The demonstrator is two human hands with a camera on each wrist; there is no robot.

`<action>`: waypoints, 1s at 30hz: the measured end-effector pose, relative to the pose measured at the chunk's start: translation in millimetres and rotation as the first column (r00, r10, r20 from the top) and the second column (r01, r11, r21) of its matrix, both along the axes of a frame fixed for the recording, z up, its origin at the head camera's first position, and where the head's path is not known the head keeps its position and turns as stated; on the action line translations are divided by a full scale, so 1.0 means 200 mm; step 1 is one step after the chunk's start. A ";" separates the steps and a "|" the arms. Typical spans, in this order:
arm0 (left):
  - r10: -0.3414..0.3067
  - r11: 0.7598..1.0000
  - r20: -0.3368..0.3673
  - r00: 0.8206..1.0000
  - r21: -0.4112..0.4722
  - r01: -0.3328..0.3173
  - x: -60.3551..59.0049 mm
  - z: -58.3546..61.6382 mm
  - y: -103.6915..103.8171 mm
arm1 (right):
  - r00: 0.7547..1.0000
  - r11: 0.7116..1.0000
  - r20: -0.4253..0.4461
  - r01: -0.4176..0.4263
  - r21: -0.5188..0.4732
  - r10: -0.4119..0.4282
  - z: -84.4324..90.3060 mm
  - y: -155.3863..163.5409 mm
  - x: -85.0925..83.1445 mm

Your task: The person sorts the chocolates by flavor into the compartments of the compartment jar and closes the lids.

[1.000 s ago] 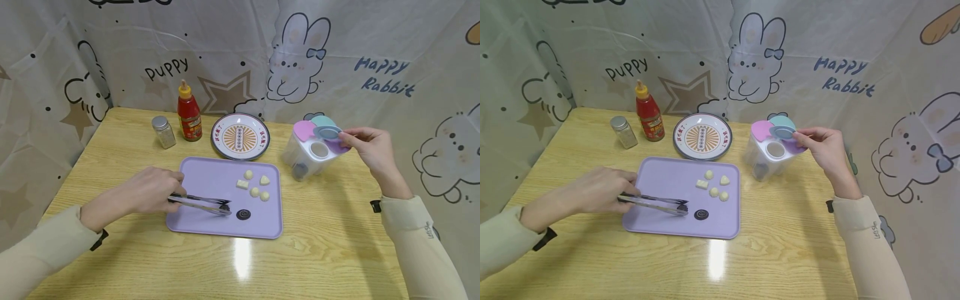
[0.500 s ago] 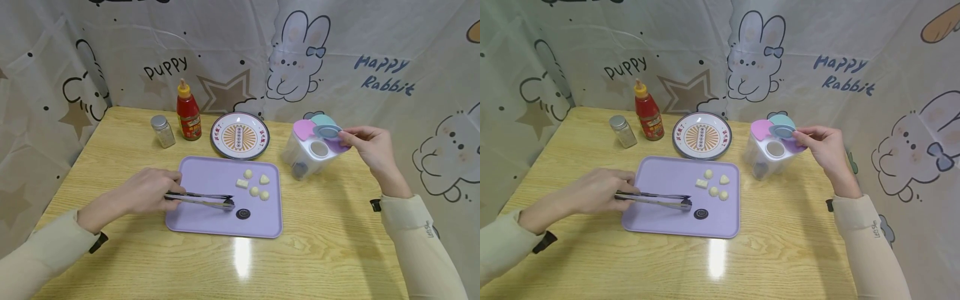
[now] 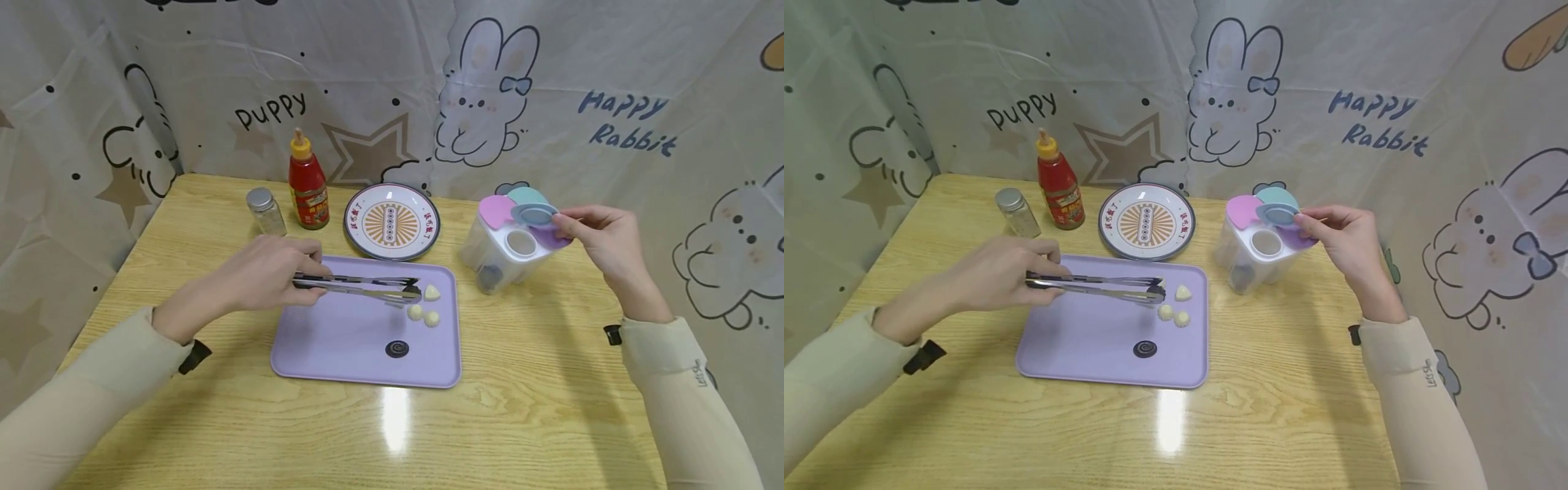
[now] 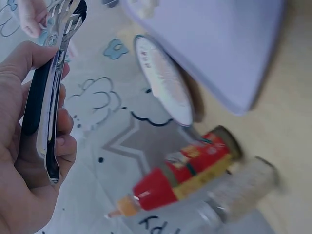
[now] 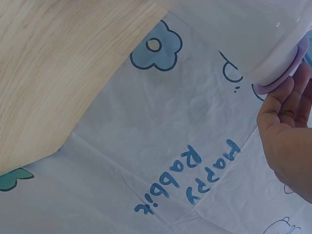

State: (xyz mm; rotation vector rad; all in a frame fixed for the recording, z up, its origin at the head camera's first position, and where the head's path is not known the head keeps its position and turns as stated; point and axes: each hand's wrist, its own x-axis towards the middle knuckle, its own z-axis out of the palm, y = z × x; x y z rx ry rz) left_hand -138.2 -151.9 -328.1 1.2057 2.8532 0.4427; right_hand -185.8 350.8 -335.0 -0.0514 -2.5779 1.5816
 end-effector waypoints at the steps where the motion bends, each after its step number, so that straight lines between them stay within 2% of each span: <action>1: -0.007 1.000 0.000 1.000 0.007 0.007 -0.02 0.01 0.02 | 1.000 1.000 -0.001 0.002 0.003 -0.002 0.00 0.00 0.00; 9: -0.073 0.997 0.000 0.997 0.022 0.073 -0.17 0.13 0.25 | 1.000 1.000 -0.003 0.008 0.027 -0.007 -0.01 0.00 -0.01; 14: -0.096 0.995 0.000 0.995 0.027 0.096 -0.25 0.17 0.40 | 1.000 1.000 0.000 0.011 0.023 -0.011 0.00 0.00 -0.01; 23: -0.104 0.994 0.014 0.994 0.036 0.103 -0.38 0.21 0.63 | 1.000 1.000 -0.014 0.011 0.015 -0.011 0.00 0.00 0.00; 30: -0.091 0.996 0.015 0.996 0.010 0.091 -0.43 0.19 0.73 | 1.000 0.999 -0.015 0.007 0.037 -0.007 -0.01 0.00 0.00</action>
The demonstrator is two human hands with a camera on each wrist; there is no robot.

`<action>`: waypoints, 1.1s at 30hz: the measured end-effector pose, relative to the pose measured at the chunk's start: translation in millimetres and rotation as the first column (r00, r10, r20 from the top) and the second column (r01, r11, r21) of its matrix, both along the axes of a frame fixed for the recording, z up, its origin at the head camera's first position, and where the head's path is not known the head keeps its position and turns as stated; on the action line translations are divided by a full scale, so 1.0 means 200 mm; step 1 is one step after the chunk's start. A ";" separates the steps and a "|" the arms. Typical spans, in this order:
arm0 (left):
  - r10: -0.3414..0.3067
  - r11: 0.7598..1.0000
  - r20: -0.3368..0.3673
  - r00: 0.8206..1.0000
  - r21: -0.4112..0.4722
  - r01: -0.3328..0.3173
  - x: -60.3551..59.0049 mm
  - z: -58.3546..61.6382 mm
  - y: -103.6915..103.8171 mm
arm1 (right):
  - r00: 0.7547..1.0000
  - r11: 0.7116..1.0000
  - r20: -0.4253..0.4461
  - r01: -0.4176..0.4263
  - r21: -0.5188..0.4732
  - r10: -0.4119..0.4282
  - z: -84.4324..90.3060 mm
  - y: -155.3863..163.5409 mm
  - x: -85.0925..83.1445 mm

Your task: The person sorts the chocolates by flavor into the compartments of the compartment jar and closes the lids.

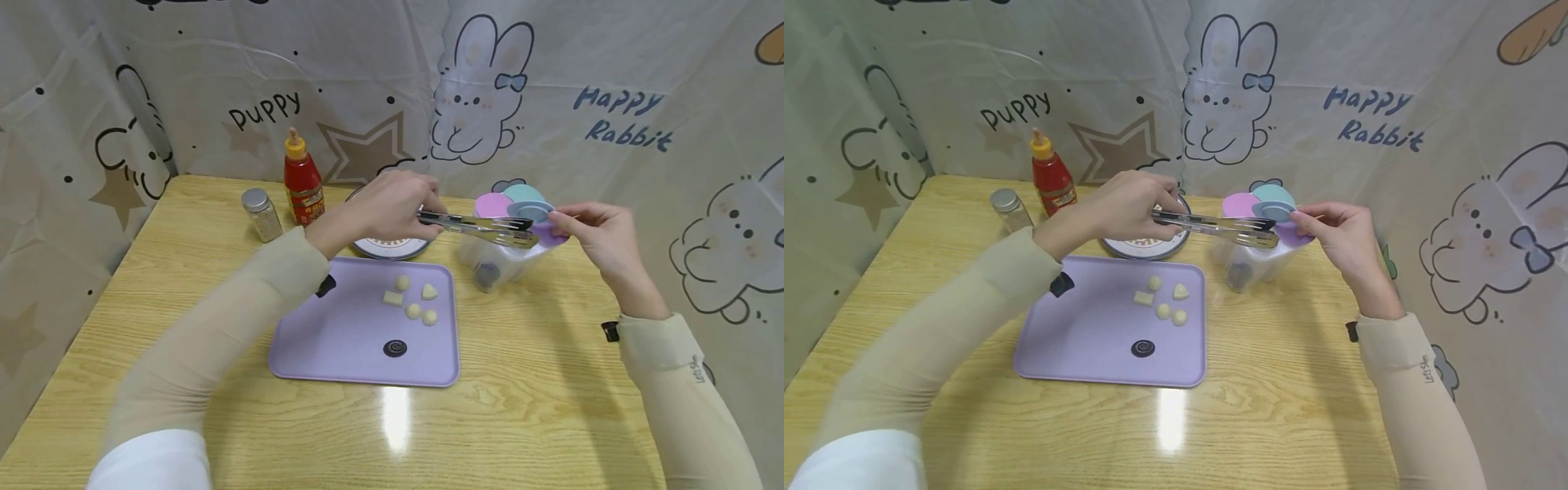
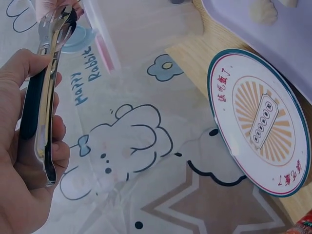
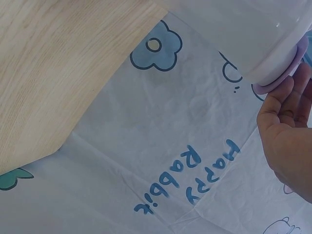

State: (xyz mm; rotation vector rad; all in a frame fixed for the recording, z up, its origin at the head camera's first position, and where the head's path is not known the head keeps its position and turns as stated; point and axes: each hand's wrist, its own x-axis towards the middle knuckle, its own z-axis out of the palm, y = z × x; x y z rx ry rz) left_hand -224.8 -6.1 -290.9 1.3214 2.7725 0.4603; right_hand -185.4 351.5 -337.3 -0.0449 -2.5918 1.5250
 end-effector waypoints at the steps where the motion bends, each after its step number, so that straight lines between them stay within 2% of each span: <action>1: 0.002 1.000 0.000 1.000 -0.005 -0.002 0.00 0.00 0.01 | 1.000 1.000 0.001 -0.002 0.000 0.002 0.00 0.00 0.00; 9: 0.026 0.999 0.039 0.999 -0.046 -0.024 -0.01 -0.02 0.02 | 1.000 1.000 -0.005 -0.012 -0.011 0.012 0.00 0.00 0.00; 16: 0.009 0.998 0.038 0.999 -0.056 -0.006 -0.02 -0.02 0.03 | 1.000 1.000 -0.009 -0.016 -0.027 0.016 0.00 0.00 0.00; 21: 0.040 0.997 0.029 0.999 -0.064 -0.039 0.00 -0.01 -0.01 | 1.000 0.999 -0.012 -0.020 -0.051 0.019 0.00 0.00 0.00; 27: 0.064 0.996 0.028 0.998 -0.068 -0.062 0.09 0.00 -0.16 | 1.000 0.998 -0.013 -0.021 -0.062 0.020 0.00 -0.01 0.00; 33: 0.060 0.997 0.020 0.998 -0.055 -0.058 0.23 -0.06 -0.36 | 1.000 0.999 0.001 -0.005 -0.050 0.005 0.00 0.00 0.00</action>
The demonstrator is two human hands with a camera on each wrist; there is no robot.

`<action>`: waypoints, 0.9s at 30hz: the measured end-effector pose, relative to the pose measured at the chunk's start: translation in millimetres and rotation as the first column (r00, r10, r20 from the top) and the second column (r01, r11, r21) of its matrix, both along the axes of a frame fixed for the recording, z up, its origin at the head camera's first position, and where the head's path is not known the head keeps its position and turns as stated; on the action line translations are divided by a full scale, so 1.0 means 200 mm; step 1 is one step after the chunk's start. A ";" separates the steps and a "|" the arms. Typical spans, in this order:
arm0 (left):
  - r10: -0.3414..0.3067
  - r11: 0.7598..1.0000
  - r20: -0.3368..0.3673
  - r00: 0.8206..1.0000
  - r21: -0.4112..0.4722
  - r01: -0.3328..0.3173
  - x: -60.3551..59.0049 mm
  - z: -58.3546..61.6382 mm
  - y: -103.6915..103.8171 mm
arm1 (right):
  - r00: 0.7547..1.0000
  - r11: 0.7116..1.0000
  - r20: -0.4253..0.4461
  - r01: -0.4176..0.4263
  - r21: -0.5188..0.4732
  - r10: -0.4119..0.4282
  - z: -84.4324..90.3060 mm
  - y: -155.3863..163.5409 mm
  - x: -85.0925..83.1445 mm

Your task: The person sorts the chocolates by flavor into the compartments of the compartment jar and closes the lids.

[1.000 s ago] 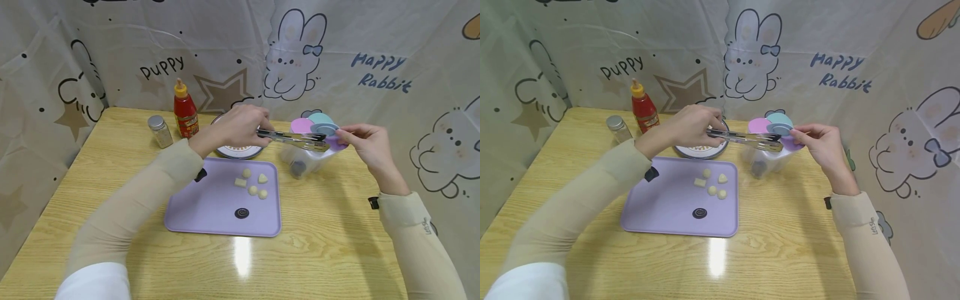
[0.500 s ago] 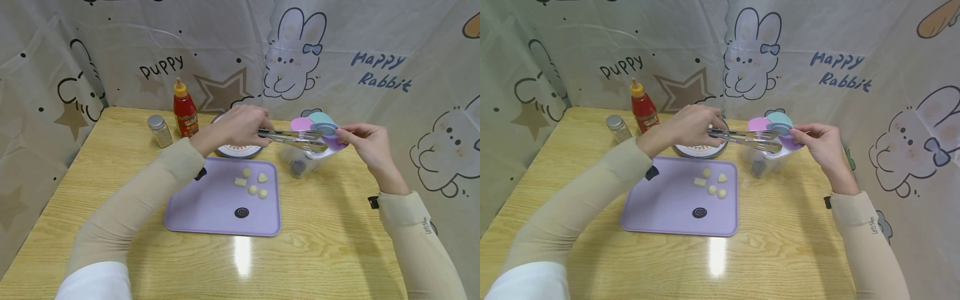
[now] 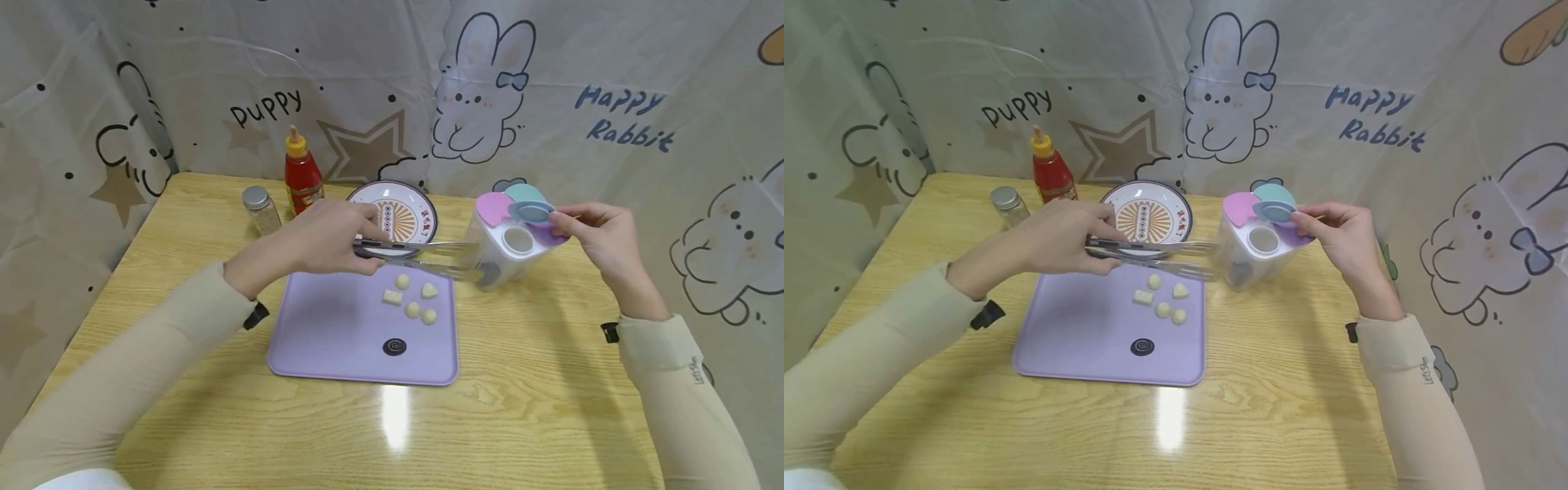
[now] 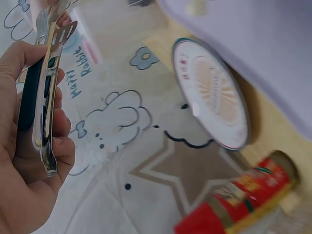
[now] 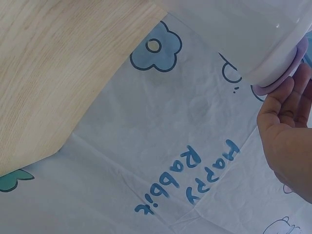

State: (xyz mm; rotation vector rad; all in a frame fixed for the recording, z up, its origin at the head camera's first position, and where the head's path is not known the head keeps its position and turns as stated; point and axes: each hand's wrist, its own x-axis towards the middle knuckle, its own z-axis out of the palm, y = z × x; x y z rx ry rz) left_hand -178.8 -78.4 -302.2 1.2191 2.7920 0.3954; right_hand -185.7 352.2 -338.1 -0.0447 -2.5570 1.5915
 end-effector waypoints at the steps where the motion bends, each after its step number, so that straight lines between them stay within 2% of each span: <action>1: -0.001 1.000 0.000 1.000 -0.001 0.001 0.02 -0.01 -0.03 | 1.000 1.000 0.005 0.001 -0.003 -0.001 0.00 0.00 0.00; 5: -0.007 1.000 -0.010 1.000 0.014 0.007 0.11 -0.10 -0.14 | 1.000 1.000 0.019 0.006 -0.017 -0.006 0.00 0.01 0.01; 9: 0.010 0.999 0.009 1.000 0.049 -0.010 0.20 -0.20 -0.24 | 1.000 1.000 0.022 0.007 -0.029 -0.006 0.00 0.01 0.01; 15: 0.026 0.996 0.011 1.000 0.081 -0.027 0.31 -0.34 -0.36 | 1.000 1.000 0.023 0.005 0.000 -0.005 0.00 0.00 0.01; 20: 0.015 0.996 0.000 1.000 0.092 -0.015 0.37 -0.44 -0.41 | 1.000 1.000 0.023 0.002 0.005 -0.002 0.01 0.00 0.00; 27: -0.012 0.998 -0.042 0.999 0.067 0.015 0.42 -0.52 -0.42 | 1.000 0.999 0.011 -0.006 -0.032 0.006 0.00 0.00 -0.01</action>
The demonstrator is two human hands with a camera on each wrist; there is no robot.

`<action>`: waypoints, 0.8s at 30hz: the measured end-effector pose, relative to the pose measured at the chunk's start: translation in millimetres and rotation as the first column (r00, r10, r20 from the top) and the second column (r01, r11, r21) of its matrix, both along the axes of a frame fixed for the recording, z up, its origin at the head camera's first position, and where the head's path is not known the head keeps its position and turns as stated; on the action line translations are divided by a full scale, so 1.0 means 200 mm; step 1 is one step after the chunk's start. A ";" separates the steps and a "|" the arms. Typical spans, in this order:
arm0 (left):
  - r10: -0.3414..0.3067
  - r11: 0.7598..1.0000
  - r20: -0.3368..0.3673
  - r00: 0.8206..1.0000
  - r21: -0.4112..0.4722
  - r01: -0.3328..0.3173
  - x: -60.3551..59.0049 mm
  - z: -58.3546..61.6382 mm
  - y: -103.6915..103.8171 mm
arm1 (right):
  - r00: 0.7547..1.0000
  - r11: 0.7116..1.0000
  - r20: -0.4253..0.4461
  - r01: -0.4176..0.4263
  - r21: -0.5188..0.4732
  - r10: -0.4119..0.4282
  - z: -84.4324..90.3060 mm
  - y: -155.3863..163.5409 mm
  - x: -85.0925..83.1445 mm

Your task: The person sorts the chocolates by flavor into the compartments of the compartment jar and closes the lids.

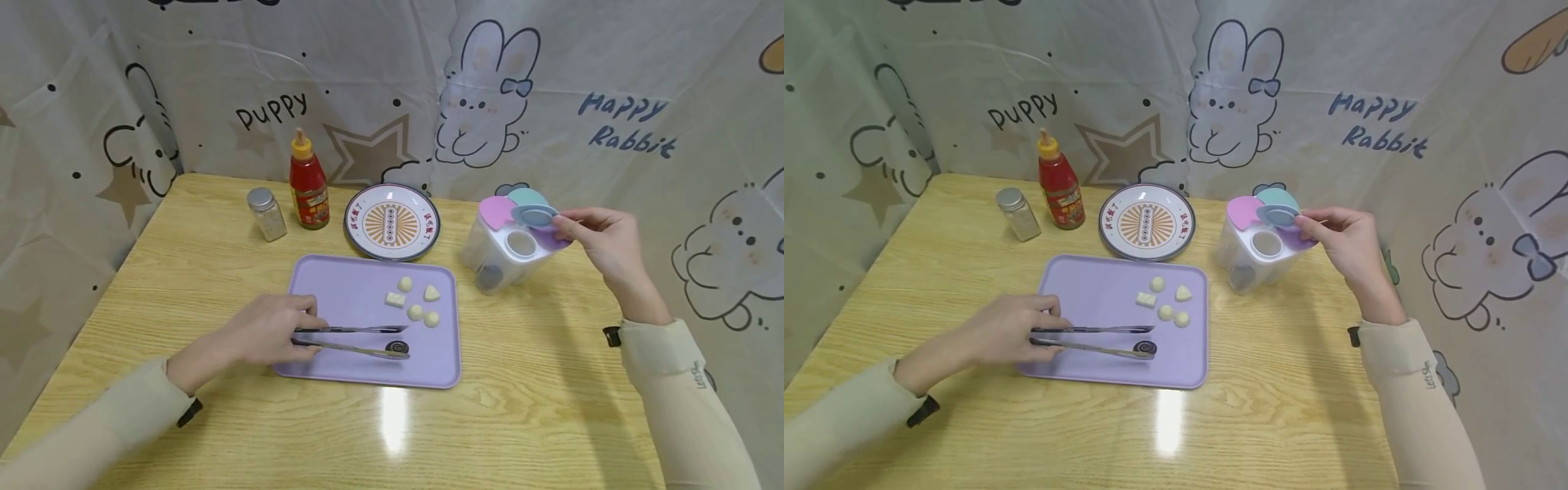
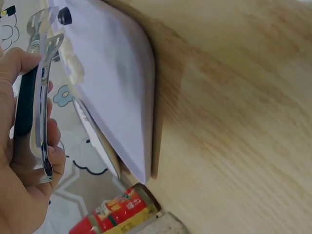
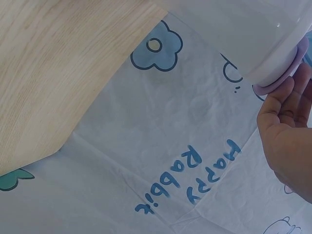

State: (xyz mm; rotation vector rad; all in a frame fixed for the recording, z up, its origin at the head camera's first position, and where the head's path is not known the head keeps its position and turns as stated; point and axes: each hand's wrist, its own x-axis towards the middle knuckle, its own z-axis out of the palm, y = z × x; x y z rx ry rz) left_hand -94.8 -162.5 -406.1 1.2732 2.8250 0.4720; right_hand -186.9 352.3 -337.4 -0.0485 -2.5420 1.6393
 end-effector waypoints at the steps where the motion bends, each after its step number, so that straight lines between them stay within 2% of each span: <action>1: 0.003 1.000 0.003 1.000 -0.002 -0.003 0.00 -0.01 0.00 | 1.000 1.000 0.002 0.002 0.005 -0.002 0.00 0.00 0.00; 12: 0.020 1.000 0.080 0.997 0.008 -0.021 0.03 -0.04 0.00 | 1.000 1.000 -0.008 -0.005 -0.003 0.005 0.00 0.00 0.00; 24: 0.022 0.999 0.107 0.994 0.024 -0.025 0.02 -0.05 0.00 | 1.000 1.000 -0.012 -0.007 -0.023 0.006 0.00 0.00 0.00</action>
